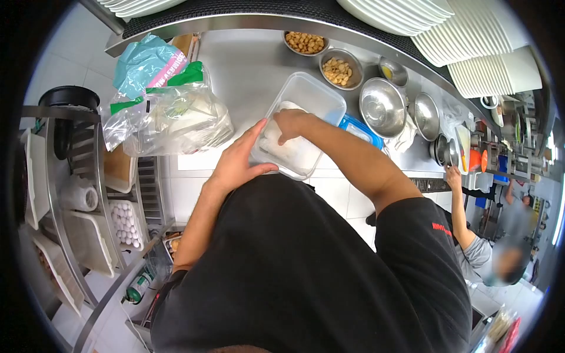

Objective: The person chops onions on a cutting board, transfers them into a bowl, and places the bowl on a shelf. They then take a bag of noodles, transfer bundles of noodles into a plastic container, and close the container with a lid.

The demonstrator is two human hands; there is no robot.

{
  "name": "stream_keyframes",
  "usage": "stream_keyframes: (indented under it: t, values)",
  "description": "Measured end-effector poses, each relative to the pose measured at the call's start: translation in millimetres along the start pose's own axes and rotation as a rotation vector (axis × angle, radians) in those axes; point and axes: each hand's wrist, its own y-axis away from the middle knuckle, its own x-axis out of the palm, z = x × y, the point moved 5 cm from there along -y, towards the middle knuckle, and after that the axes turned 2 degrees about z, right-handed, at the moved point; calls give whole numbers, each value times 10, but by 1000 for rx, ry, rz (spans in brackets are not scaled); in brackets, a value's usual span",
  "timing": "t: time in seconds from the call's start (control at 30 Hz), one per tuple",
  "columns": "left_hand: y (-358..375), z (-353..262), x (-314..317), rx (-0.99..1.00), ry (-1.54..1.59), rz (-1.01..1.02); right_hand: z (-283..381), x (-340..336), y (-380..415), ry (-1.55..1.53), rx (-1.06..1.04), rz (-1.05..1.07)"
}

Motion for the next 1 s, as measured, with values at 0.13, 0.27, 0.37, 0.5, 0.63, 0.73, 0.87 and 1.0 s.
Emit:
stream_keyframes:
  t: [0.13, 0.27, 0.37, 0.5, 0.63, 0.73, 0.87, 1.0]
  values:
    - [-14, 16, -35, -37, -54, -90, 110, -232, 499, -143, 18, -103]
    - [-38, 26, -126, -37, -90, -122, 10, -713, 1662, -656, -20, -420]
    - [187, 27, -355, -75, -32, -22, -406, -564, 2886, -979, -104, -581]
    - [648, 249, -552, -297, 153, 227, -262, -401, 4730, -855, -1005, -1084]
    - [896, 640, -840, -642, -58, 285, 472, -707, 5389, -709, -1566, -1045]
    - [925, 671, -1262, -668, -316, 163, 377, -918, 4883, -720, -1237, -1297]
    - [1034, 965, -1552, -581, -341, 38, 682, -1349, 3356, -845, -337, -894]
    - [810, 747, -1441, -504, -256, -8, 1528, -1946, 2507, -380, -809, -1014]
